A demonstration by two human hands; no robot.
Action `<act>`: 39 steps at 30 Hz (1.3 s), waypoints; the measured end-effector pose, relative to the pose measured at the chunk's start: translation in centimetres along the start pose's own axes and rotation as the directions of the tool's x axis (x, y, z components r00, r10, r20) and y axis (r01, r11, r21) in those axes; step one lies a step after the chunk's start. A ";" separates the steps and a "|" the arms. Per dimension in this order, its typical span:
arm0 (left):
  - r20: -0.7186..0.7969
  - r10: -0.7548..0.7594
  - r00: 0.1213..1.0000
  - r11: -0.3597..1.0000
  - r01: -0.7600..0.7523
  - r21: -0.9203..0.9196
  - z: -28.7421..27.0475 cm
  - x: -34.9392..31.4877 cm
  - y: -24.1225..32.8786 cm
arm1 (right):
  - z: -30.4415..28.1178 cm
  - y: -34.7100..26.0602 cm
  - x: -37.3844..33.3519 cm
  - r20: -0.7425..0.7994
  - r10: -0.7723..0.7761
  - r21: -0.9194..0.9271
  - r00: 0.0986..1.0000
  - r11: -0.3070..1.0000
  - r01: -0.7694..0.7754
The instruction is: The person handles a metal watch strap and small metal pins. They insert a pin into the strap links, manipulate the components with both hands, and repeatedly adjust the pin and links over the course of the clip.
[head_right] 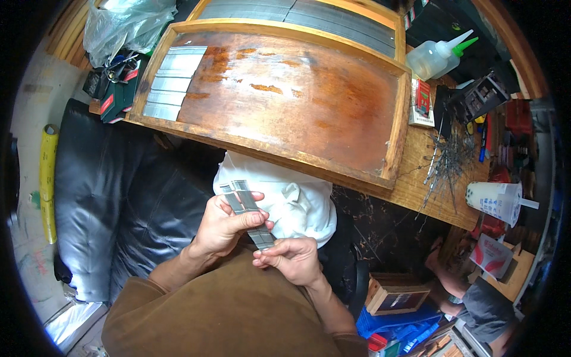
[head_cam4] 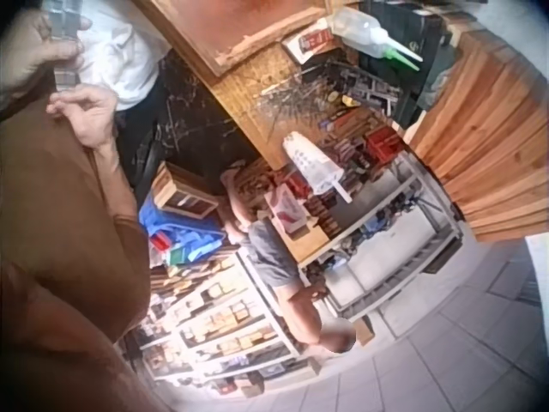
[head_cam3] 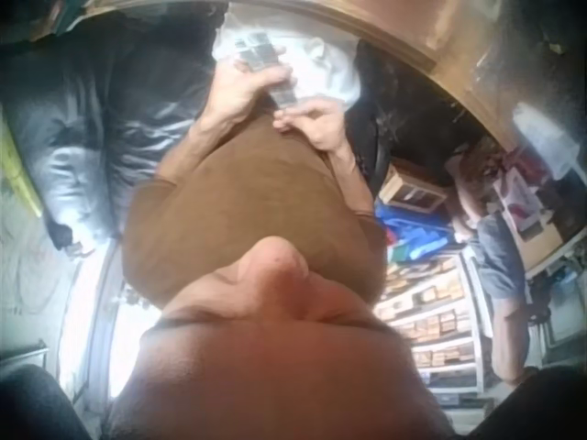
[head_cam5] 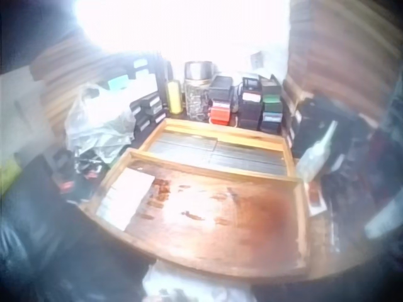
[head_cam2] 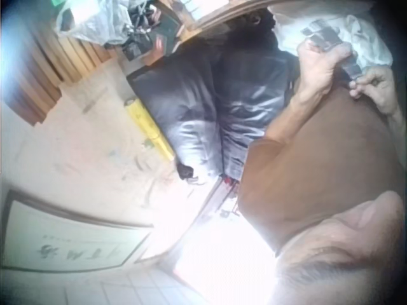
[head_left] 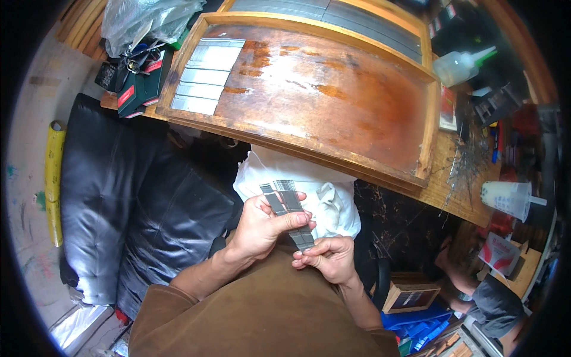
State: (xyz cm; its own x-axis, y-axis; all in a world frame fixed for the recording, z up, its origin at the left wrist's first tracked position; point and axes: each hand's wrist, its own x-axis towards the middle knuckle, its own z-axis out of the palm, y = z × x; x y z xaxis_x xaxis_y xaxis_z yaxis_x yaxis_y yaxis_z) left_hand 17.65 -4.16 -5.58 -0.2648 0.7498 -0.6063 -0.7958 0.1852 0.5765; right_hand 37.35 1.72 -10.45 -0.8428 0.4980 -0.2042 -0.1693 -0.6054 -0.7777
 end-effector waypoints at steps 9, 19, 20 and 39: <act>0.002 -0.001 1.000 0.977 0.002 -0.214 0.3 0.4 -1.4 | -1.5 2.7 0.1 0.055 0.135 0.677 0.989 0.723 -0.137; 0.113 -0.097 0.989 0.922 0.132 -0.365 0.2 0.8 -0.4 | -0.5 1.9 -0.2 -0.108 0.056 0.327 0.993 0.945 -0.018; 0.094 -0.075 0.993 0.953 0.099 -0.287 -0.1 0.8 -0.4 | 0.2 1.3 -0.1 -0.147 -0.008 0.152 0.989 0.988 0.030; 0.112 -0.052 0.992 0.978 0.073 -0.197 -1.2 0.8 -1.3 | -1.7 3.3 -0.3 -0.072 0.109 0.605 0.991 0.795 -0.043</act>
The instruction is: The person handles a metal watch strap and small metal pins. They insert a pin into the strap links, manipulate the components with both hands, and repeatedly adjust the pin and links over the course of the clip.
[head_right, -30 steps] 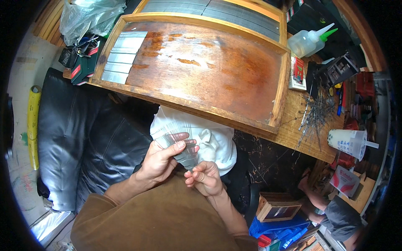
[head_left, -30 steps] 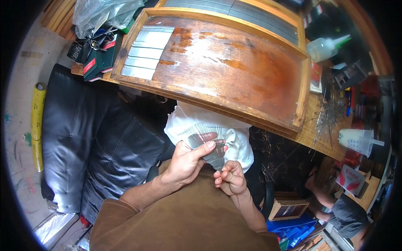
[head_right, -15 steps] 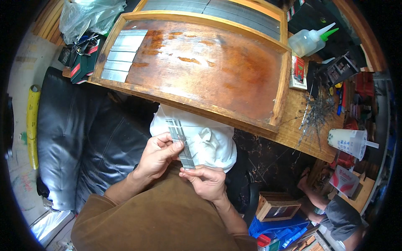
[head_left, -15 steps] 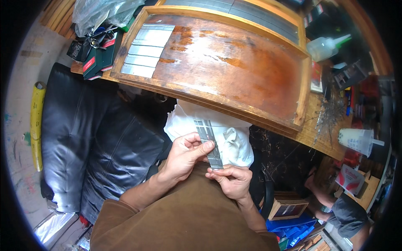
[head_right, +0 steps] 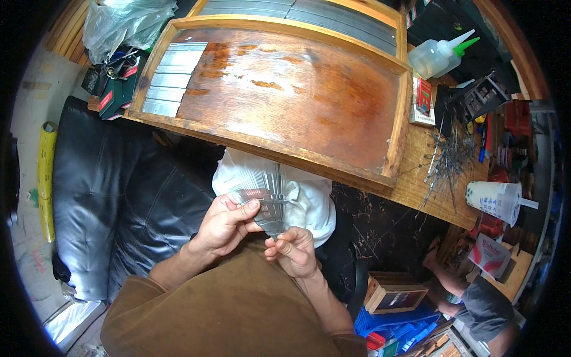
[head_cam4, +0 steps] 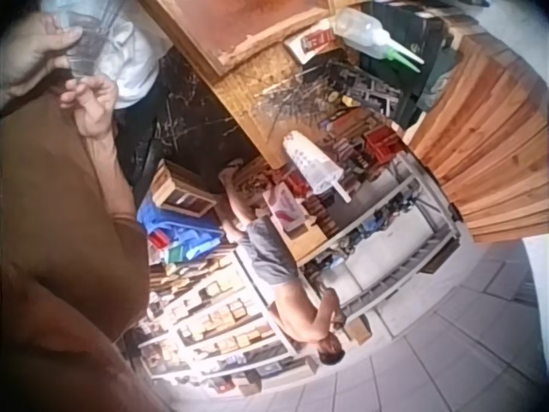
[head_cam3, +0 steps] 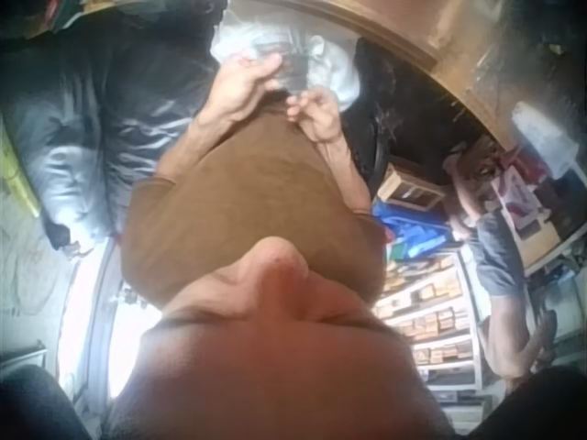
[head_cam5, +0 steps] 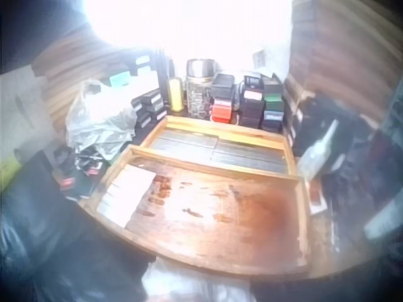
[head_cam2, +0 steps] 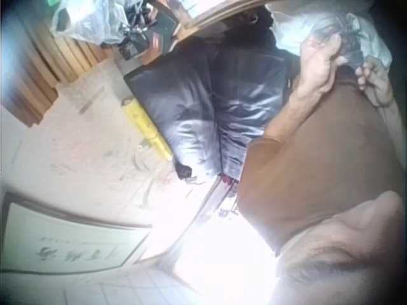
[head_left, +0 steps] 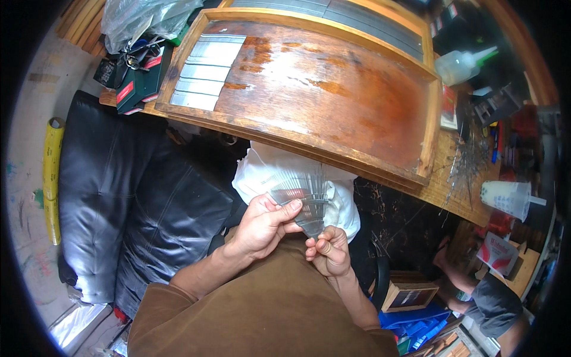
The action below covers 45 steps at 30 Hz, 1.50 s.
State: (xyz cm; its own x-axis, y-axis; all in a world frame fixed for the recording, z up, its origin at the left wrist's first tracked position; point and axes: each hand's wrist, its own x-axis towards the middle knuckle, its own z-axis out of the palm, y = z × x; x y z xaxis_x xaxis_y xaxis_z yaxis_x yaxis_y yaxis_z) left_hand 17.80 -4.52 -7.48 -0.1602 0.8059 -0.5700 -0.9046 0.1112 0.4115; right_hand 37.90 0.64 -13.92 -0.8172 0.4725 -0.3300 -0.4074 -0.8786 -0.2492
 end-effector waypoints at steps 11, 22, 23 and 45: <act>0.105 -0.099 0.990 0.987 0.112 -0.117 -0.2 -0.8 0.4 | -0.1 -0.5 -0.4 -0.044 -0.026 -0.042 0.999 0.999 0.024; -0.070 0.036 0.997 0.969 -0.018 0.247 0.0 -1.3 0.8 | 4.3 -1.5 0.6 0.257 -0.227 -0.897 0.939 0.305 0.319; -0.100 0.049 0.994 0.959 -0.019 0.284 0.0 -1.3 0.7 | 4.4 -1.8 0.7 0.279 -0.212 -0.909 0.936 0.256 0.329; 0.229 -0.309 0.923 0.866 0.174 0.468 0.6 2.0 1.0 | 4.3 -1.4 -1.3 0.371 -0.220 -0.919 0.902 0.055 0.391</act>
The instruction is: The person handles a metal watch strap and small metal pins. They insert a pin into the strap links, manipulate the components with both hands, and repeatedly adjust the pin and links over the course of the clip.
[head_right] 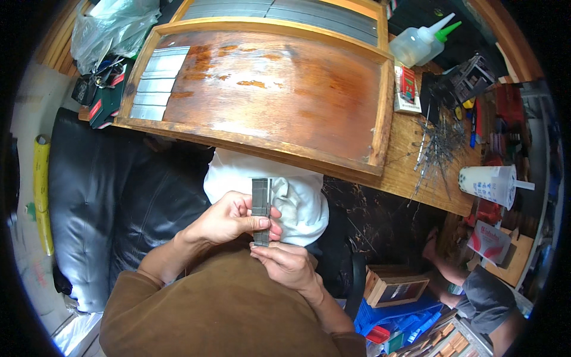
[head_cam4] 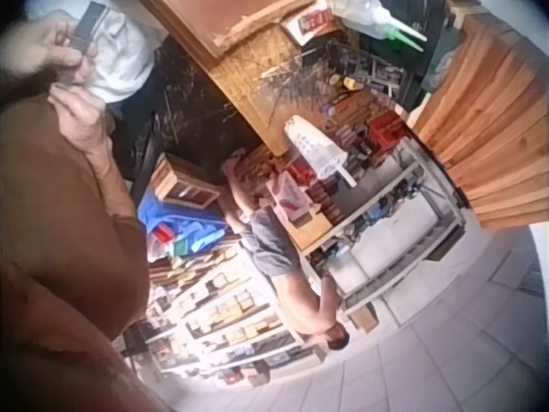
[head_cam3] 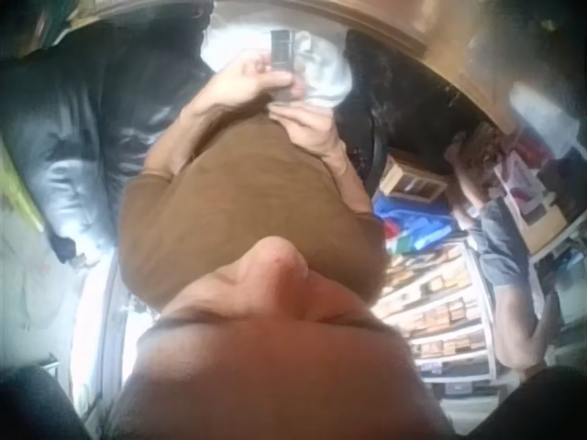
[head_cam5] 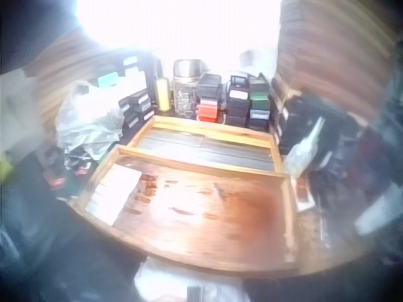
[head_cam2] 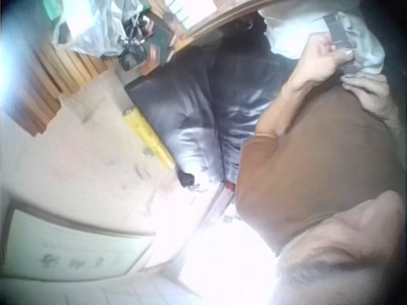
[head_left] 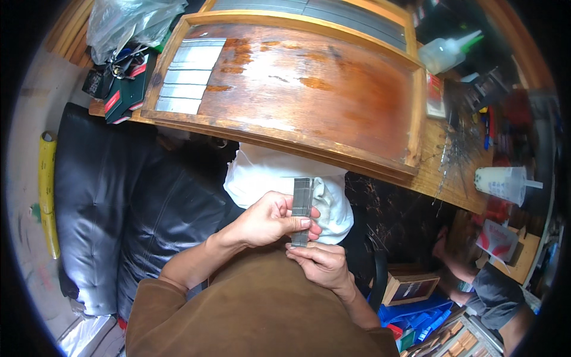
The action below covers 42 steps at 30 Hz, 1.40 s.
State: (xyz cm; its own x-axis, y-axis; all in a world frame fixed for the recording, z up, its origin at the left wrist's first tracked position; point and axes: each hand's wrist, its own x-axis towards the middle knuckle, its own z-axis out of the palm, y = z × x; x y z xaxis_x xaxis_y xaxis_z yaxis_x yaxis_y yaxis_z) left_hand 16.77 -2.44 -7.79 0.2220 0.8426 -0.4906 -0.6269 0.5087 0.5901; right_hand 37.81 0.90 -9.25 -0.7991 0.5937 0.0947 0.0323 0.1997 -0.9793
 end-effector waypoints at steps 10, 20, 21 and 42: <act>-0.125 -0.075 0.989 0.994 0.084 0.072 1.2 0.3 1.8 | -0.2 0.7 -0.5 -0.054 0.042 0.056 0.998 0.998 -0.039; -0.152 -0.114 0.982 0.978 0.138 0.154 1.0 1.1 2.2 | -0.1 0.2 -0.2 -0.101 0.109 0.132 0.989 0.987 -0.095; -0.158 -0.112 0.981 0.977 0.137 0.161 1.0 1.2 2.2 | 0.0 0.2 -0.1 -0.107 0.110 0.129 0.988 0.987 -0.095; -0.285 0.122 0.951 0.987 -0.147 -0.069 0.6 0.8 1.7 | -0.8 4.0 -2.5 0.132 0.247 0.916 0.960 0.341 -0.213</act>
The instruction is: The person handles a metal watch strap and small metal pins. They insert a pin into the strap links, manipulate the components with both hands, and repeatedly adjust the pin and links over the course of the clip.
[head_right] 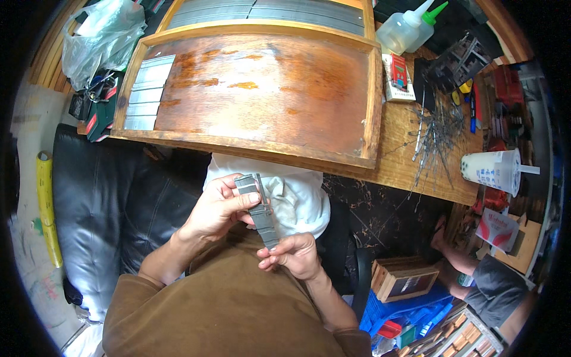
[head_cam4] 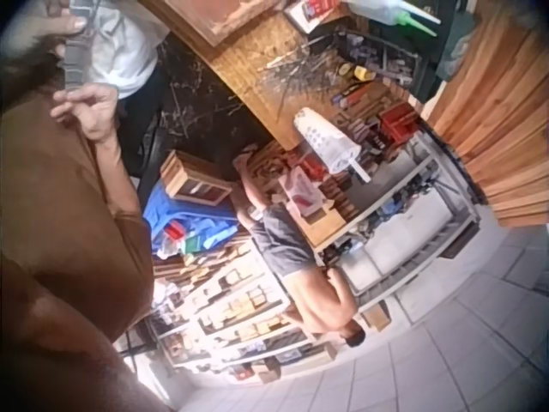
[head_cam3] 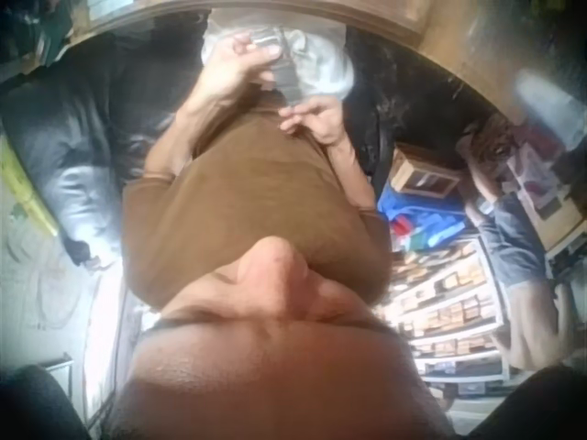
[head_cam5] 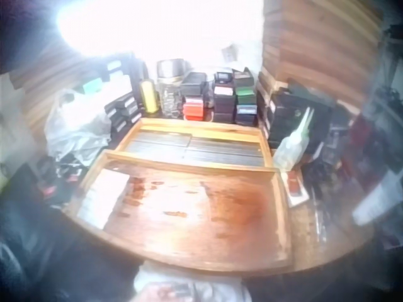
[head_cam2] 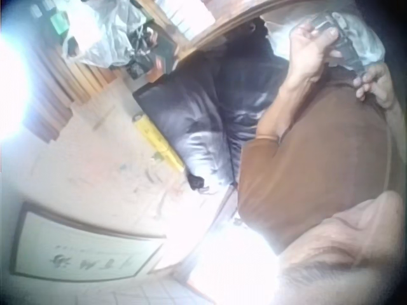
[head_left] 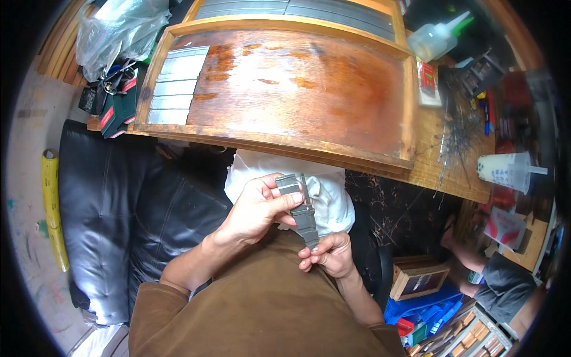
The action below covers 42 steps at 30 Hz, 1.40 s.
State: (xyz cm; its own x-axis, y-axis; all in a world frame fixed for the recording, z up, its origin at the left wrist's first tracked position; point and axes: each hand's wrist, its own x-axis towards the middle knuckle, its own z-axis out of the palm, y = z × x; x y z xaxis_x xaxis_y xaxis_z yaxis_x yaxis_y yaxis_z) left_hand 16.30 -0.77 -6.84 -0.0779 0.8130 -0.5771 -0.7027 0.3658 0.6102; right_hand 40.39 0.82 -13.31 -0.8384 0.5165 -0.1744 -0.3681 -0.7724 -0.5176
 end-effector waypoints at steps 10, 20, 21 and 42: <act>-0.050 0.005 0.999 1.000 -0.006 -0.028 -0.2 -0.2 -0.4 | -0.8 0.4 0.4 0.043 0.109 0.399 0.993 0.910 -0.117; -0.034 0.019 0.999 1.000 -0.019 0.021 -0.3 -0.1 -0.4 | -0.1 -1.6 1.0 0.018 0.122 -0.041 0.992 0.992 -0.121; -0.033 0.025 0.999 1.000 -0.024 0.017 -0.4 -0.1 -0.5 | -0.1 -1.5 1.0 -0.001 0.110 -0.029 0.994 0.994 -0.110; -0.066 0.021 0.998 0.998 -0.025 -0.054 -0.1 0.1 -0.6 | 2.1 -1.1 1.9 -0.152 -0.088 -0.427 0.984 0.904 0.015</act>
State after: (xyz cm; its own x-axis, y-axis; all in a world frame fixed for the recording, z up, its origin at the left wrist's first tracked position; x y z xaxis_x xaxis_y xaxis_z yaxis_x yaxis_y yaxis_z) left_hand 16.63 -0.92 -7.30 -0.1392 0.7889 -0.5986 -0.7380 0.3204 0.5938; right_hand 38.33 1.84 -11.32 -0.7315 0.6329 -0.2537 -0.1736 -0.5326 -0.8284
